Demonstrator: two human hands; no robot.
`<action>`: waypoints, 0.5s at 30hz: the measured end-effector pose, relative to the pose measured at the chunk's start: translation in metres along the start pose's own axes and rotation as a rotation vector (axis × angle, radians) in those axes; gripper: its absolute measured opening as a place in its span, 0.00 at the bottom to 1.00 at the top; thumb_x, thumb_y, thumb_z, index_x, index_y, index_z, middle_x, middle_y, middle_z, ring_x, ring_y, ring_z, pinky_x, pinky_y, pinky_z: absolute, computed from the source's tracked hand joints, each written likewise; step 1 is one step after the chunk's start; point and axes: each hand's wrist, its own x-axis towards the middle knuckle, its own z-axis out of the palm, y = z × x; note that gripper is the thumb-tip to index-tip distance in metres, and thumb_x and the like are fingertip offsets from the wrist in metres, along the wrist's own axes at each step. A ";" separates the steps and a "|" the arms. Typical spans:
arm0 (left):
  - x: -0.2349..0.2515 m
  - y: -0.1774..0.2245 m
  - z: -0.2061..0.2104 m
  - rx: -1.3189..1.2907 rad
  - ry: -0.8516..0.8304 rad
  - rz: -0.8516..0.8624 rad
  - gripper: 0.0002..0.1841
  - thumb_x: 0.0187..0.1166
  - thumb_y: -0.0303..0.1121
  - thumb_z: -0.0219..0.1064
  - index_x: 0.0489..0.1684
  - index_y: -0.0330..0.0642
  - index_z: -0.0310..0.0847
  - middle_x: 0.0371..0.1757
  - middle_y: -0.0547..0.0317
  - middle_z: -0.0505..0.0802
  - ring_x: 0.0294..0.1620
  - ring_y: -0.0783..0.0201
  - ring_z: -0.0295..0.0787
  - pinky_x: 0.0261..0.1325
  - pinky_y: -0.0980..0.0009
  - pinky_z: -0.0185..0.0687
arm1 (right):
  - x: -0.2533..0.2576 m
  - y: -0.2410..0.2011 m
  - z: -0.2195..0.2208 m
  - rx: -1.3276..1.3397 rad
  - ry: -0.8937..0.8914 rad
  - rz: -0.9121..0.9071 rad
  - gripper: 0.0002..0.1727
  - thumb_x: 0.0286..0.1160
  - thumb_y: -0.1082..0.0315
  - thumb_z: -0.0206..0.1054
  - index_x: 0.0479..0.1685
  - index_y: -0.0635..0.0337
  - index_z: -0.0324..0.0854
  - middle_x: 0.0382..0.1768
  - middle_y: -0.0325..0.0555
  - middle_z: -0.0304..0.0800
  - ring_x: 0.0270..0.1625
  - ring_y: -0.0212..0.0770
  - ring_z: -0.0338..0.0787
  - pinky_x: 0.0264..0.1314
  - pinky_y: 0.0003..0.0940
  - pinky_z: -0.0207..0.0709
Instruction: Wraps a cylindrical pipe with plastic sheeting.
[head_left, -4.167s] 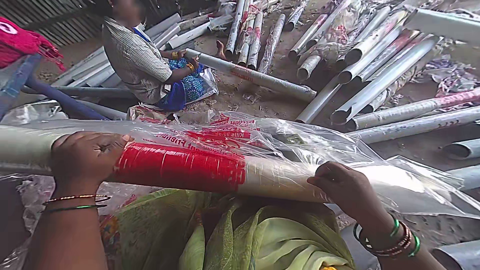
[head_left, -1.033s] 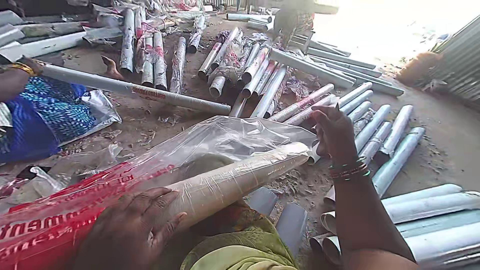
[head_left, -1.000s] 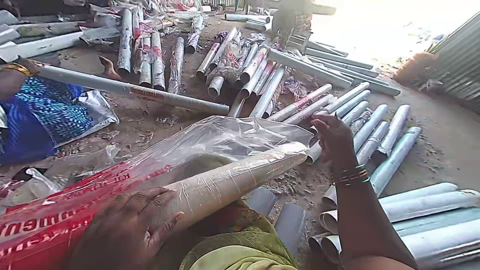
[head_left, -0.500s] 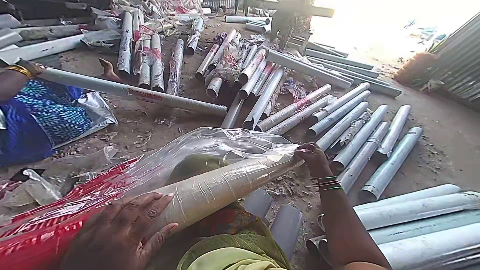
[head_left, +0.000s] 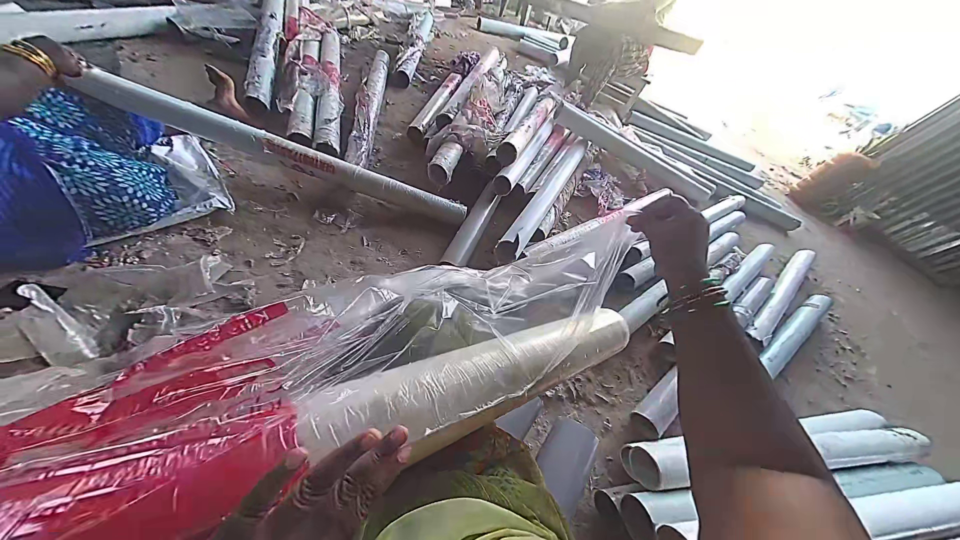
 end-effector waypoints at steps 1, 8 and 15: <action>-0.001 0.001 0.000 0.018 0.003 -0.001 0.23 0.93 0.36 0.50 0.86 0.54 0.66 0.87 0.71 0.73 0.89 0.70 0.57 0.88 0.61 0.35 | 0.010 -0.011 0.009 -0.007 -0.007 -0.021 0.16 0.72 0.63 0.74 0.51 0.66 0.86 0.47 0.60 0.92 0.54 0.59 0.90 0.61 0.67 0.75; 0.011 -0.020 0.006 0.058 -0.009 -0.028 0.26 0.92 0.32 0.48 0.90 0.55 0.61 0.91 0.74 0.67 0.93 0.67 0.49 0.90 0.54 0.31 | 0.047 -0.021 0.037 0.296 -0.028 0.084 0.14 0.72 0.65 0.74 0.50 0.61 0.81 0.32 0.35 0.85 0.25 0.23 0.74 0.31 0.25 0.70; 0.014 -0.025 0.002 -0.001 -0.018 -0.055 0.25 0.93 0.46 0.46 0.89 0.59 0.62 0.91 0.74 0.67 0.94 0.63 0.48 0.90 0.51 0.36 | 0.034 0.054 0.048 0.592 -0.217 0.520 0.10 0.76 0.68 0.70 0.53 0.56 0.86 0.28 0.33 0.86 0.18 0.22 0.74 0.20 0.17 0.68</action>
